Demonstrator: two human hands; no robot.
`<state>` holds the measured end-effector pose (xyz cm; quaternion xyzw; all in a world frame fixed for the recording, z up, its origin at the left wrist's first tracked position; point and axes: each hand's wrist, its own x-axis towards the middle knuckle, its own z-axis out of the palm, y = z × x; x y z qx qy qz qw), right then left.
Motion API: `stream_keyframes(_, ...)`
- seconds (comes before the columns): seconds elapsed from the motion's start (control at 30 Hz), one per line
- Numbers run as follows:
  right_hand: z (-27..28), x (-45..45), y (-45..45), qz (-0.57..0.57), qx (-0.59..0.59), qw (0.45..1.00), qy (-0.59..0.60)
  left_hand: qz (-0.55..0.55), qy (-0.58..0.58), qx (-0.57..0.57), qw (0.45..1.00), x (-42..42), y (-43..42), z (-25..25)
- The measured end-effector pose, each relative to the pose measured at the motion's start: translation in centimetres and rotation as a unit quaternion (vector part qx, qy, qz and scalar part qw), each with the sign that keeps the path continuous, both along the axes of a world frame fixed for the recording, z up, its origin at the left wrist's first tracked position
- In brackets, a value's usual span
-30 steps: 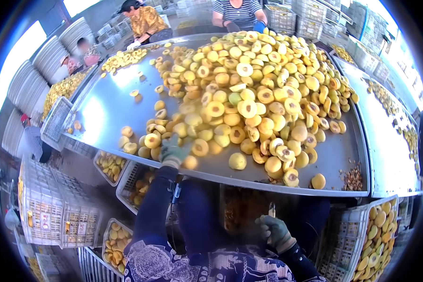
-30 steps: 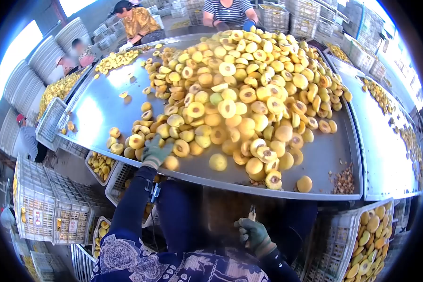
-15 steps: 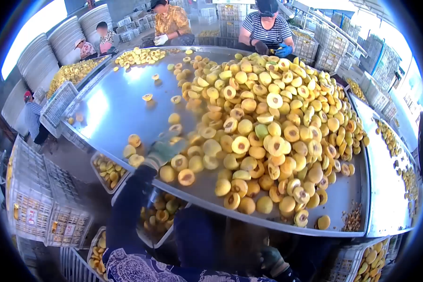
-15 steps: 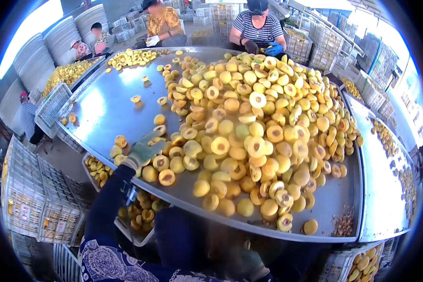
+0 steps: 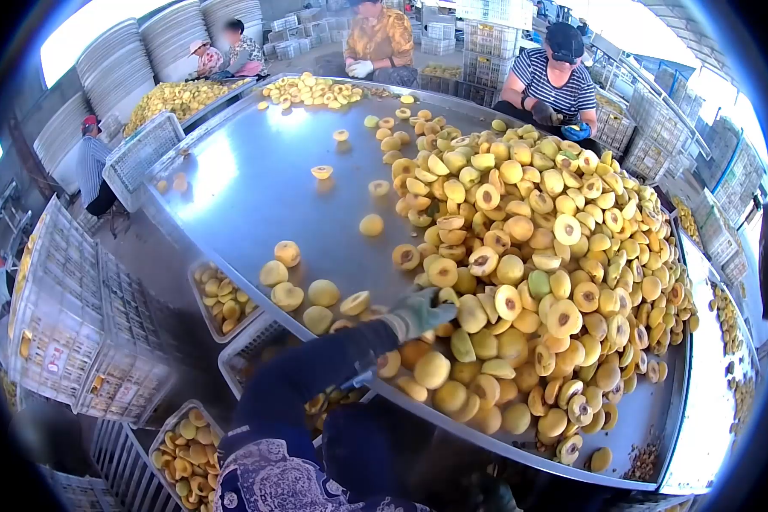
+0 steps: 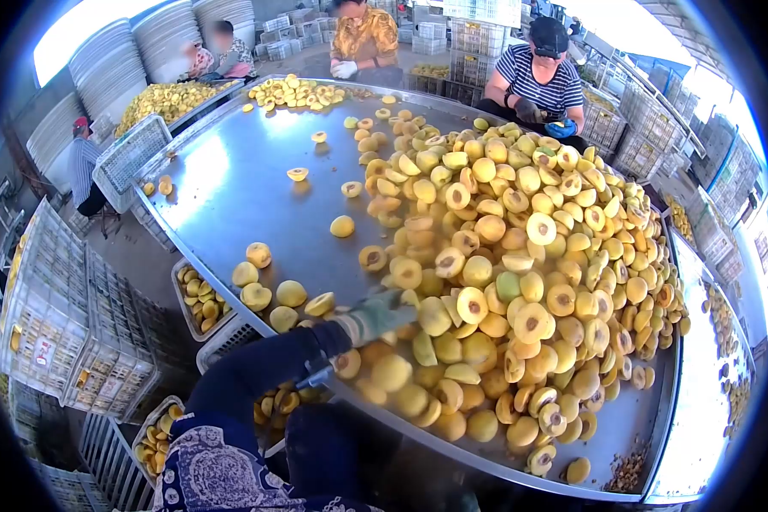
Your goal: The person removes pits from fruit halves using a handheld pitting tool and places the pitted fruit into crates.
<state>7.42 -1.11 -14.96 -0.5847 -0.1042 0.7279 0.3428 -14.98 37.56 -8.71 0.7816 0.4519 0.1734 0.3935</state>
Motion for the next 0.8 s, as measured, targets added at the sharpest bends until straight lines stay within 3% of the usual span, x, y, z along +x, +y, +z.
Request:
stream_keyframes(0.07,1.6,-0.6,0.0,0.122,0.217,0.957,-0.150,-0.004,-0.135,-0.040,0.990,2.9,-1.6,-3.0)
stream_keyframes(0.1,2.1,-0.7,-0.3,0.179,0.317,0.905,-0.221,0.058,-0.208,-0.093,0.972,5.0,-3.6,-2.9)
stream_keyframes(0.2,-3.6,0.5,-2.2,0.122,0.320,0.912,-0.225,0.131,-0.165,-0.010,0.978,7.8,-8.2,0.2)
stream_keyframes(0.3,1.3,-1.6,-1.2,0.042,0.230,0.954,-0.185,-0.016,-0.075,-0.031,0.997,7.4,-11.1,5.4)
stream_keyframes(0.33,2.0,-1.7,-0.9,0.012,0.155,0.984,-0.086,-0.026,-0.055,-0.001,0.998,7.1,-12.6,6.6)
stream_keyframes(0.4,3.1,-1.0,0.0,-0.048,0.005,0.993,0.110,-0.132,-0.127,-0.167,0.969,4.9,-11.2,9.8)
stream_keyframes(0.43,2.9,-0.6,0.0,-0.044,0.012,0.993,0.108,-0.187,-0.159,-0.247,0.937,3.8,-10.4,10.7)
stream_keyframes(0.47,2.4,-0.4,-0.1,-0.043,0.019,0.993,0.108,-0.097,-0.167,-0.114,0.974,3.2,-9.3,9.3)
stream_keyframes(0.5,1.8,-0.1,-0.3,-0.043,0.025,0.993,0.107,-0.072,-0.199,-0.095,0.973,1.5,-6.3,7.0)
stream_keyframes(0.53,0.9,0.2,-0.9,-0.002,0.096,0.995,0.034,0.016,-0.129,0.020,0.991,-1.4,-5.0,8.3)
stream_keyframes(0.57,-0.2,0.5,-1.6,0.041,0.164,0.985,-0.041,-0.068,0.170,0.221,0.958,-4.0,-1.1,7.9)
stream_keyframes(0.6,-1.1,0.7,-2.0,0.083,0.230,0.963,-0.114,0.099,0.164,0.085,0.978,-7.2,1.3,4.2)
stream_keyframes(0.63,-1.8,0.9,-2.1,0.058,0.192,0.975,-0.091,0.158,0.203,0.039,0.965,-10.0,2.7,3.7)
stream_keyframes(0.67,-2.2,1.2,-2.2,0.035,0.153,0.985,-0.067,0.229,0.261,0.058,0.936,-12.6,3.8,0.6)
stream_keyframes(0.7,-2.6,1.6,-2.1,0.013,0.114,0.992,-0.042,0.300,0.316,0.077,0.897,-13.0,3.5,0.7)
stream_keyframes(0.8,-3.4,1.4,-2.3,0.092,0.237,0.942,-0.220,0.041,0.321,0.017,0.946,-10.0,3.9,2.2)
